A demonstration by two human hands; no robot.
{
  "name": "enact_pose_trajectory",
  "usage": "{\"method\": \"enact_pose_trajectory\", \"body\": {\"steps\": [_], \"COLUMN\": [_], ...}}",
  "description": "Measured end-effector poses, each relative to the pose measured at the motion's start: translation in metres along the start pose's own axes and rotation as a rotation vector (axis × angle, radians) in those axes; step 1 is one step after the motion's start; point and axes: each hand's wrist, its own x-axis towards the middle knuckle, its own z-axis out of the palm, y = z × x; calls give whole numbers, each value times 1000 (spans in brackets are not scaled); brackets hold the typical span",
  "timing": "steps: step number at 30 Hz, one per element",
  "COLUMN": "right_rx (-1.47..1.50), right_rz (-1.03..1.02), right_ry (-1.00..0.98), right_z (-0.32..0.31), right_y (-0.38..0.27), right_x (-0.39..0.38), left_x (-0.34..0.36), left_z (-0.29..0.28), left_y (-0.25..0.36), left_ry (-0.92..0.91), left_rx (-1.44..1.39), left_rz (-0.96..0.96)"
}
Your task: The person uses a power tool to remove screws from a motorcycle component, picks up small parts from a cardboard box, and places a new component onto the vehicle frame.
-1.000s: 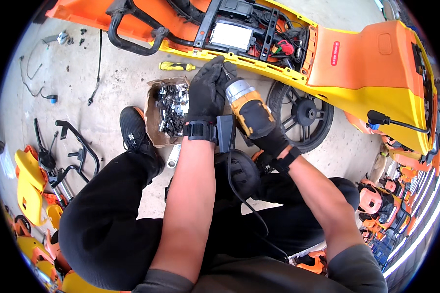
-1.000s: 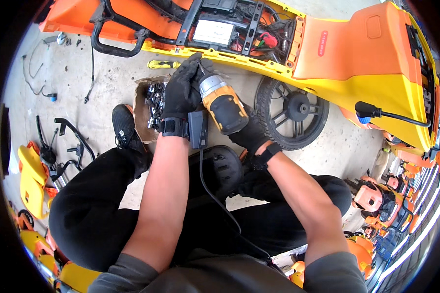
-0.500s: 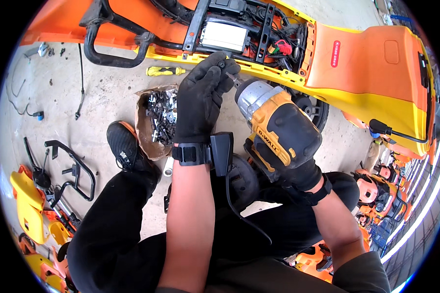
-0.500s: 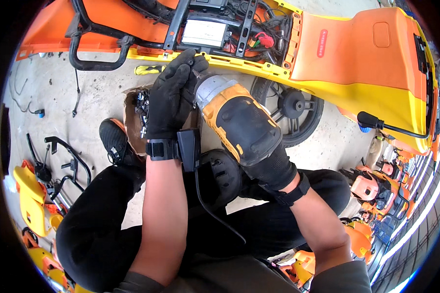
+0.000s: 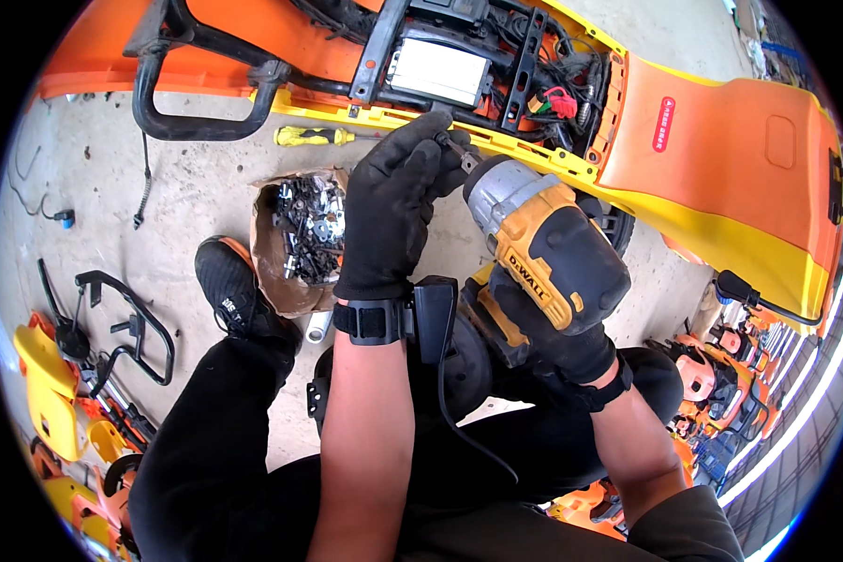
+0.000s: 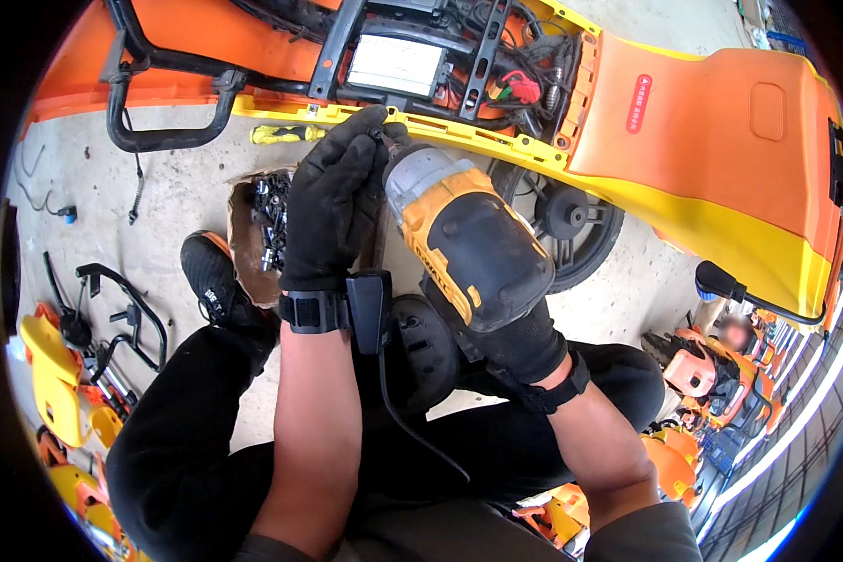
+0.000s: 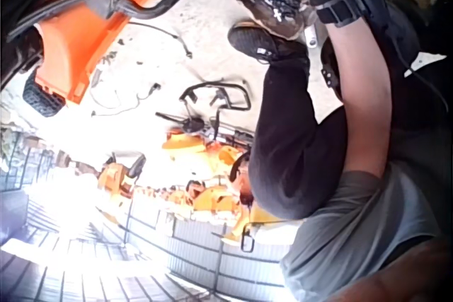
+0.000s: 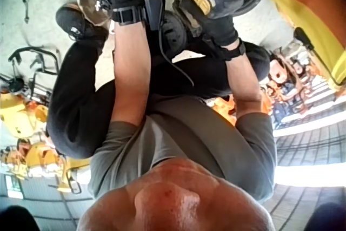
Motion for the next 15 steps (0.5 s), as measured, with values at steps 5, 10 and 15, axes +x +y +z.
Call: {"method": "enact_pose_trajectory", "body": {"steps": [5, 10, 15], "right_rx": [41, 188, 125], "right_rz": [7, 99, 102], "right_ry": [-16, -19, -92], "right_z": [2, -1, -8], "right_y": [8, 7, 3], "right_x": [-2, -2, -5], "left_x": [2, 4, 5], "left_z": [-2, -1, -2], "left_y": [-1, -3, -3], "left_ry": [22, 19, 36], "left_rx": [53, 62, 76], "left_rz": [2, 4, -12]}}
